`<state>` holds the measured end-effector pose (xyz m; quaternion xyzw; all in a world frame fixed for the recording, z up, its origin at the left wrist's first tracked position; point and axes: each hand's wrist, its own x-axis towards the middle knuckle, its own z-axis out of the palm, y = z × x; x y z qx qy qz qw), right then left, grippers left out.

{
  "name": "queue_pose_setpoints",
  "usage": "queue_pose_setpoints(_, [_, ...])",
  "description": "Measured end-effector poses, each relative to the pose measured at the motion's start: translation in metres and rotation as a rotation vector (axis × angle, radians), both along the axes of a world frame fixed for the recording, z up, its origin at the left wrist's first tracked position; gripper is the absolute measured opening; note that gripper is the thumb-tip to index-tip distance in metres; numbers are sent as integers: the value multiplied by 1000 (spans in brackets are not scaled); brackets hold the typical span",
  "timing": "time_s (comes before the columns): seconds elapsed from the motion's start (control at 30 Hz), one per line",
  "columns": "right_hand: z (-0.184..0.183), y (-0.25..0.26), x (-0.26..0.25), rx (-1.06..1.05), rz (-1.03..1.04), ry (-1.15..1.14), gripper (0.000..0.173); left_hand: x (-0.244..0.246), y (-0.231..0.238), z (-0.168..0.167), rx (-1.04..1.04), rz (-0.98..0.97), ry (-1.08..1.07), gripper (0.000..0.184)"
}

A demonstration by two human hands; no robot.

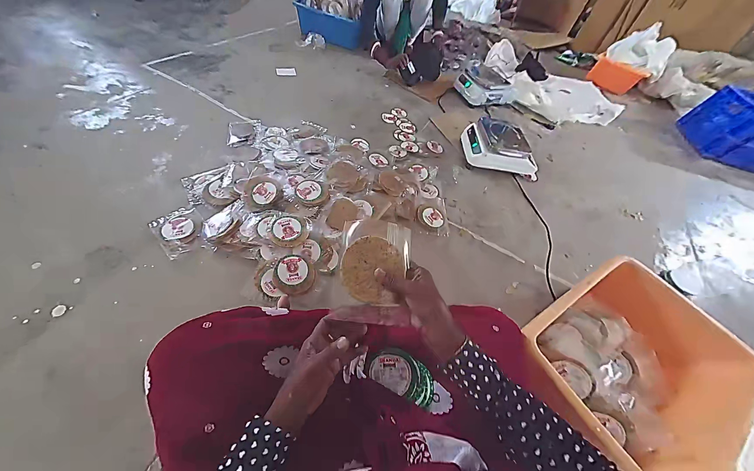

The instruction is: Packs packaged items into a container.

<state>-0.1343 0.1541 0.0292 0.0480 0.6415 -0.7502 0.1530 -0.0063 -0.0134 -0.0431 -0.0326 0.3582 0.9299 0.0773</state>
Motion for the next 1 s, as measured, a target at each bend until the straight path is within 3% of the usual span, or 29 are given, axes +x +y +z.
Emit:
queue_pose_setpoints(0.03, [3,-5,25,-57,-26,-3,30,7,12,7,-4,46,12,69])
queue_pose_setpoints(0.07, [3,-6,48,-75,-11,-6,33,16,24,14,-8,100,-22,63])
queue_pose_setpoints(0.13, [0,3,80,7,176,27,37,29,41,27,36,225,-192,26])
queue_pose_setpoints(0.2, [2,27,92,143,377,168,34,37,35,33,143,217,-269,27])
queue_pose_setpoints(0.33, [2,83,89,591,244,470,10,59,-6,31,140,271,-215,20])
queue_pose_setpoints(0.47, [-33,100,92,884,388,398,27,71,-28,28,164,239,-105,45])
queue_pose_setpoints(0.53, [-51,89,93,998,492,357,38,71,-20,29,144,267,-178,36])
queue_pose_setpoints(0.57, [-56,83,93,1040,506,345,35,71,-16,29,138,276,-217,31])
queue_pose_setpoints(0.7, [-59,90,94,927,352,308,16,76,-9,29,67,291,-282,26])
queue_pose_setpoints(0.9, [-45,121,107,743,307,258,14,80,-10,31,-13,294,-317,25])
queue_pose_setpoints(1.0, [-51,127,116,691,183,275,19,79,-5,32,-11,289,-327,24])
